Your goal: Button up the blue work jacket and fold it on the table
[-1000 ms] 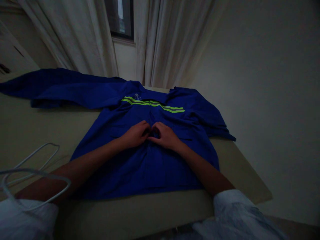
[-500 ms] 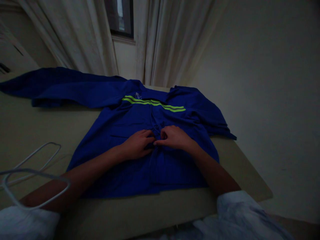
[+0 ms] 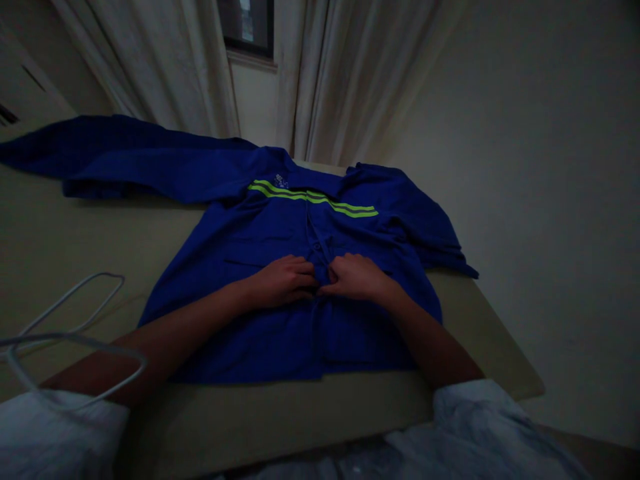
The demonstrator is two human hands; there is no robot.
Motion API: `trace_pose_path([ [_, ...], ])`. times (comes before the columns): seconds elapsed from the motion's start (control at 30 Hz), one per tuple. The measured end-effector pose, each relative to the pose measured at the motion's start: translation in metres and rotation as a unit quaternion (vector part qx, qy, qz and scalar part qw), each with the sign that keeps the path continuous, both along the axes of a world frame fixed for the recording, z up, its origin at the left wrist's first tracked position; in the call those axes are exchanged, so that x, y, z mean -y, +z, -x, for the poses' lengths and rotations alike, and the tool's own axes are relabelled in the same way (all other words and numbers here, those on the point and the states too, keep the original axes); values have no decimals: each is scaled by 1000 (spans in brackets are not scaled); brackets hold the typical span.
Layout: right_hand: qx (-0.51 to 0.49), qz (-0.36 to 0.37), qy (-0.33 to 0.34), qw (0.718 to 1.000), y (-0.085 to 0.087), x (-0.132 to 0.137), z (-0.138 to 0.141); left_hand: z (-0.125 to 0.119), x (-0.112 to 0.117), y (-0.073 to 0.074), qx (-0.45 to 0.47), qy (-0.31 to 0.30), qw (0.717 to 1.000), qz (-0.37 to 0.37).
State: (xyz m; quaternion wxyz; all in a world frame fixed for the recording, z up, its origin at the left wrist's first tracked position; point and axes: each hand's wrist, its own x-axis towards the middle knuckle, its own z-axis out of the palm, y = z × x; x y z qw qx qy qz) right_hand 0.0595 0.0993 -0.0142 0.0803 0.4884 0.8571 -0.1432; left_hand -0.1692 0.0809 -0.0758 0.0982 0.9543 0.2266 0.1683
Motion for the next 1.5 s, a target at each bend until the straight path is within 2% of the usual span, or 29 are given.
trace_pose_path([
  [0.17, 7, 17, -18, 1000, 4, 7, -3, -4, 3, 0, -8, 15, 999, -35],
  [0.27, 3, 17, -38, 999, 0, 13, -5, -9, 8, -1, -10, 28, 997, -64],
  [0.33, -33, 44, -50, 997, -7, 17, -8, -11, 9, -2, -18, 35, 996, -74],
  [0.43, -141, 79, -84, 983, -24, 21, -14, -10, 8, -1, -36, 44, 996, -72],
  [0.53, -263, 84, -118, 954, -40, 26, -18, -8, 5, 2, -32, 36, 998, -51],
  [0.6, -333, 100, -124, 930, -45, 27, -20, -6, 3, 5, -18, 24, 999, -37],
  [0.77, -442, 99, -137, 881, -37, 25, -24, -6, 7, 6, -34, 13, 998, -55],
  [0.9, -522, 196, -195, 807, -37, 21, -25, -8, 13, 2, -43, 64, 995, -68],
  [0.97, -525, 242, -217, 787, -42, 21, -23, -7, 14, -1, -4, 84, 996, -34],
  [1.03, -513, 253, -213, 792, -47, 22, -20, -6, 13, -3, 56, 90, 994, 10],
  [1.13, -512, 217, -180, 811, -52, 25, -17, -5, 12, -6, 117, 89, 988, 55],
  [1.37, -480, 105, -120, 862, -56, 31, -15, -4, 11, -9, 127, 102, 982, 96],
  [1.5, -474, 14, -84, 877, -51, 34, -14, -5, 10, -8, 126, 88, 982, 108],
])
